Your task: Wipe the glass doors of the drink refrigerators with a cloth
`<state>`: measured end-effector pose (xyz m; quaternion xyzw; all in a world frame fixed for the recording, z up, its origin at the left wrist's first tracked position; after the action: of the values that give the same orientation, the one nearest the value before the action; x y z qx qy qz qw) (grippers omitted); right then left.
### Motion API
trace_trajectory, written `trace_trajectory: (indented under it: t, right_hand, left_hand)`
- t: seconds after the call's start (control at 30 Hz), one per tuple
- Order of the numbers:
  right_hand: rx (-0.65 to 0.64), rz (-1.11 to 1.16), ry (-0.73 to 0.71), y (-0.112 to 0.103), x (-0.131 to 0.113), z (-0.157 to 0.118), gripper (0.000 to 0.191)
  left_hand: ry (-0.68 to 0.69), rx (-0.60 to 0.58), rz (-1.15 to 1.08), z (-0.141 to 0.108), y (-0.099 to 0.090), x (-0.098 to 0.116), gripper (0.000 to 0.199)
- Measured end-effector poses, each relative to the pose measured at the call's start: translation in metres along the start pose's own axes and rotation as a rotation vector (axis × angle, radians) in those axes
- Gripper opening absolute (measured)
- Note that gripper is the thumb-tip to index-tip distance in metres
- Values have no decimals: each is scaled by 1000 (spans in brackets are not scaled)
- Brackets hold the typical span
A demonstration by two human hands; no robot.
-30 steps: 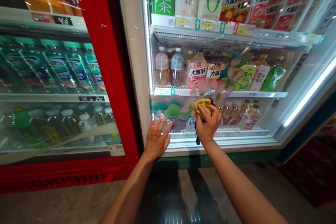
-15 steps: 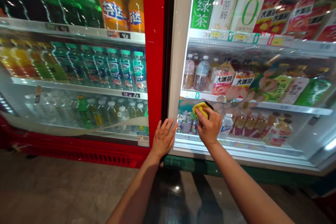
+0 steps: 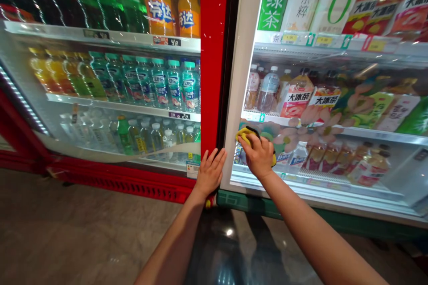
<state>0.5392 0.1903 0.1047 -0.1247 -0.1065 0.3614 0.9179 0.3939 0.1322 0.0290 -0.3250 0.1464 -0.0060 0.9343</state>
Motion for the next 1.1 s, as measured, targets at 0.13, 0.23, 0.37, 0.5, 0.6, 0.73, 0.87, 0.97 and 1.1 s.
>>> trace_trajectory:
  t: [0.13,0.23,0.37,0.5,0.6,0.73,0.87,0.97,1.1]
  right_hand:
    - [-120,53,-183,10,-29,-18,28]
    - [-202,113,-234,16,-38,-7,29]
    - [-105,6,-106,13,-34,30,32]
    - [-107,-9,-180,13,-53,13,28]
    - [-184,19,-321,17,-67,-4,25]
    - [-145,-23,-228,14,-49,25,31]
    - [-128,-45,-166,18,-40,39,35]
    - [-172,-18,-245,23,-55,0,35]
    - [-239,77,-420,23,-86,-73,28]
  left_hand:
    - [-6,-41,-11,-1,-1,-3,74]
    - [-14,-34,-18,1,-3,-4,75]
    - [-23,12,-13,3,-9,-7,78]
    - [-53,42,5,0,-15,-14,76]
    - [-56,36,8,-3,-17,-17,77]
    - [-60,36,-3,-3,-18,-19,84]
    - [-86,43,-12,-3,-19,-23,85]
    - [-108,37,-15,-6,-20,-26,81]
    - [-115,21,-16,-12,-22,-27,81]
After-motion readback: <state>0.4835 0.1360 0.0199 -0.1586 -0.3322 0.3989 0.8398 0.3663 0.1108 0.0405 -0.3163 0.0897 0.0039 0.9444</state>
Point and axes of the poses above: each hand's wrist, its own z-axis towards the middle knuckle, its own y-axis out of the palm, x = y × z, the point moved 9 cm from there along z, towards the middle knuckle, and after that the axes turned 3 degrees about y, right-handed, at the moved point
